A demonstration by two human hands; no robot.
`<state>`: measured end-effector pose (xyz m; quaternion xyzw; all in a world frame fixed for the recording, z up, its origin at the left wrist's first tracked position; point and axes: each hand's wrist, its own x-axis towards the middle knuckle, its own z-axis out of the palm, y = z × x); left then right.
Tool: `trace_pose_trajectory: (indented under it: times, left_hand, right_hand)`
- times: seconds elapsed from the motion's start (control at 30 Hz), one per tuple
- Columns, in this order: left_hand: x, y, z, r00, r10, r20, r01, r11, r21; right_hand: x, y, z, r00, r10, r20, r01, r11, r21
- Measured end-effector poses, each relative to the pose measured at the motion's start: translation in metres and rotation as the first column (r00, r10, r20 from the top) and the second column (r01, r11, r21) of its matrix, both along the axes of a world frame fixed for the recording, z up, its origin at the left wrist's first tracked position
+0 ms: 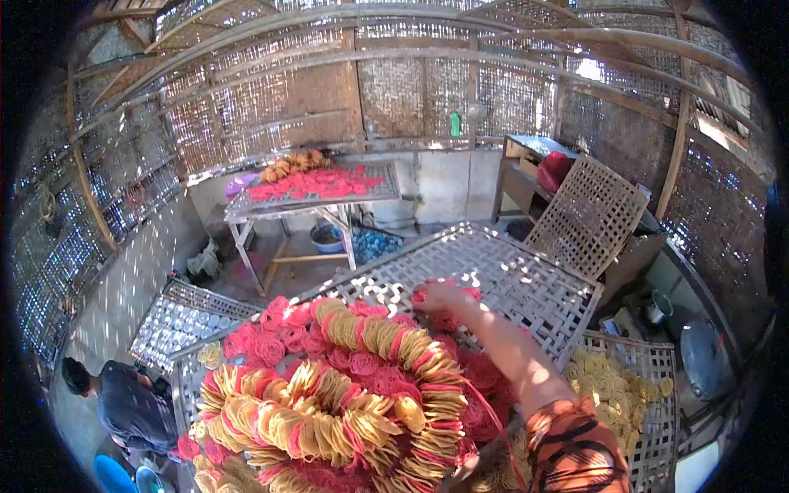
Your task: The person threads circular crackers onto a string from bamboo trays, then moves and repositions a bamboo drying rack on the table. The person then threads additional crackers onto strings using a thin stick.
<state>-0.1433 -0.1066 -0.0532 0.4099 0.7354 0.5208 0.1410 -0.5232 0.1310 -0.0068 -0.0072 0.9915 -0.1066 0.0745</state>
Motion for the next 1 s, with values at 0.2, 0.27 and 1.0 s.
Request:
trace_pose_trajectory:
  times: [0.2, 0.27, 1.0]
  left_hand:
    - [0.006, -0.002, 0.001, 1.0, -0.03, -0.007, 0.03, 1.0, 0.002]
    - [0.011, 0.0, 0.001, 0.999, -0.043, -0.014, 0.043, 0.999, -0.001]
    - [0.083, 0.002, -0.011, 0.982, -0.068, -0.175, 0.073, 0.997, 0.025]
  right_hand:
    - [0.12, 0.03, 0.115, 0.783, 0.175, 0.597, -0.316, 0.939, 0.139]
    - [0.1, 0.067, 0.095, 0.915, 0.09, 0.392, -0.132, 0.988, 0.081]
    - [0.323, 0.081, 0.133, 0.64, 0.168, 0.75, -0.198, 0.979, -0.051]
